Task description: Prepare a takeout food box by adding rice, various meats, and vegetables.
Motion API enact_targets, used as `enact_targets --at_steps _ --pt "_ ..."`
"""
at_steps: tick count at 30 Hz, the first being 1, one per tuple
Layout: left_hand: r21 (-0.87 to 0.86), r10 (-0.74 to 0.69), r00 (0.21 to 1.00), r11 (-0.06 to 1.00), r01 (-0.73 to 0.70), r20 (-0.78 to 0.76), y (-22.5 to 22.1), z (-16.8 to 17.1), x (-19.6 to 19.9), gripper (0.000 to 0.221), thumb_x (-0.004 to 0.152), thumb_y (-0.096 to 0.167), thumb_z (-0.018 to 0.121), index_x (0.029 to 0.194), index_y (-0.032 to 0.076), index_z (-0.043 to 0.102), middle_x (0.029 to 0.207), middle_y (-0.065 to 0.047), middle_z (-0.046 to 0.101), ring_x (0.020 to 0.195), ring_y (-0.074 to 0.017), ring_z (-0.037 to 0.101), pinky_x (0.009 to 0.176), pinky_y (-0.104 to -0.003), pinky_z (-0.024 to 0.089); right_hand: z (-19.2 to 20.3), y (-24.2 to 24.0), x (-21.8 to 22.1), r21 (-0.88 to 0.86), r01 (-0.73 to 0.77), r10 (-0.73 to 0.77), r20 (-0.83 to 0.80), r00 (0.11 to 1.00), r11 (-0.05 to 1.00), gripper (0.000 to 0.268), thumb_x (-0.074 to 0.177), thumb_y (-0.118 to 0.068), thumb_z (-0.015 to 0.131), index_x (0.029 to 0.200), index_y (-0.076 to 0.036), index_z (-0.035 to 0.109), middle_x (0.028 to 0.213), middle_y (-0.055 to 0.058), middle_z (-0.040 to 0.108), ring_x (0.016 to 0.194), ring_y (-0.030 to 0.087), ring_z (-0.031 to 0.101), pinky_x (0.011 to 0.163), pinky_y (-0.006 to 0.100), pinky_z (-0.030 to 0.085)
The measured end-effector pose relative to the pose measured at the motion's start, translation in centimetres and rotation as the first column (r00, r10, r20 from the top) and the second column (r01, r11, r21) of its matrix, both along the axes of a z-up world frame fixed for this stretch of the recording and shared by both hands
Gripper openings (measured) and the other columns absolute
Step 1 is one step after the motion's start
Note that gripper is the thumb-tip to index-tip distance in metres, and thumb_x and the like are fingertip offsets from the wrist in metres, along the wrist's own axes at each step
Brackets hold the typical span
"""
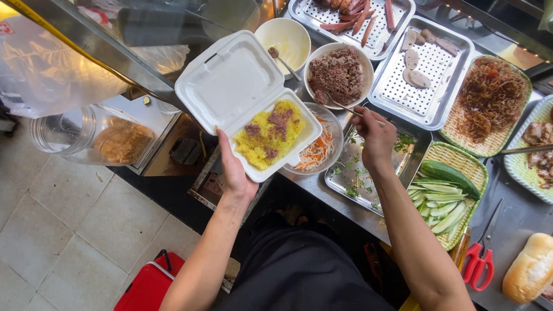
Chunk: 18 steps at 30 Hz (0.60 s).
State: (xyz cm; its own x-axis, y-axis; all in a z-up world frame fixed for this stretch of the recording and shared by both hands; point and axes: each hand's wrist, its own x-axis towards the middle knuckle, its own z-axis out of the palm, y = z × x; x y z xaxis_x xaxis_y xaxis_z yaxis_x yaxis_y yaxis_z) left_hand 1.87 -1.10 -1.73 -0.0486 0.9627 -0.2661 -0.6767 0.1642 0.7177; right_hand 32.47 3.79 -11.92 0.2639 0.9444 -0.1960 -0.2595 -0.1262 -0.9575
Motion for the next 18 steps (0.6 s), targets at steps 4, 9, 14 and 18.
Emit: enact_targets --at_steps 4,9,14,18 --pt "-0.041 0.048 0.999 0.998 -0.049 -0.012 1.3 -0.9 1.4 0.087 0.098 0.068 0.028 0.157 0.004 0.027 0.156 -0.02 0.044 0.144 -0.0306 0.049 0.116 -0.046 0.047 8.0 -3.3 -1.2 -0.06 0.06 -0.071 -0.198 0.978 0.996 0.029 0.107 -0.016 0.06 0.121 0.009 0.069 0.088 0.005 0.069 0.075 0.01 0.06 0.068 0.023 0.046" --pt "-0.04 0.006 0.999 0.999 -0.004 0.043 3.5 -0.3 3.3 0.087 0.098 0.069 0.027 0.157 0.004 0.028 0.15 -0.022 0.049 0.14 -0.0323 0.052 0.113 -0.047 0.05 14.2 -8.4 -4.5 0.333 -0.12 0.087 0.113 0.99 0.935 0.028 0.113 -0.01 0.054 0.131 0.004 0.068 0.104 0.007 0.07 0.095 0.014 0.061 0.085 0.026 0.049" --pt "0.066 -0.099 0.944 0.994 0.082 0.315 5.4 0.5 4.0 0.083 0.103 0.065 0.033 0.159 0.003 0.031 0.154 -0.016 0.048 0.14 -0.0287 0.05 0.116 -0.044 0.046 15.4 -8.2 -4.5 0.448 -0.607 -0.097 0.848 0.521 0.657 0.016 0.103 -0.003 0.066 0.118 -0.002 0.072 0.106 0.011 0.073 0.094 0.022 0.066 0.084 0.032 0.054" --pt "-0.002 -0.092 0.951 0.995 0.097 0.295 6.2 2.0 3.8 0.081 0.1 0.065 0.034 0.157 0.007 0.032 0.15 -0.014 0.049 0.137 -0.027 0.052 0.113 -0.045 0.046 17.0 -9.2 -3.6 0.438 -0.654 -0.271 0.898 0.347 0.617 0.017 0.1 -0.005 0.071 0.117 -0.003 0.073 0.107 0.011 0.077 0.091 0.023 0.068 0.08 0.033 0.054"
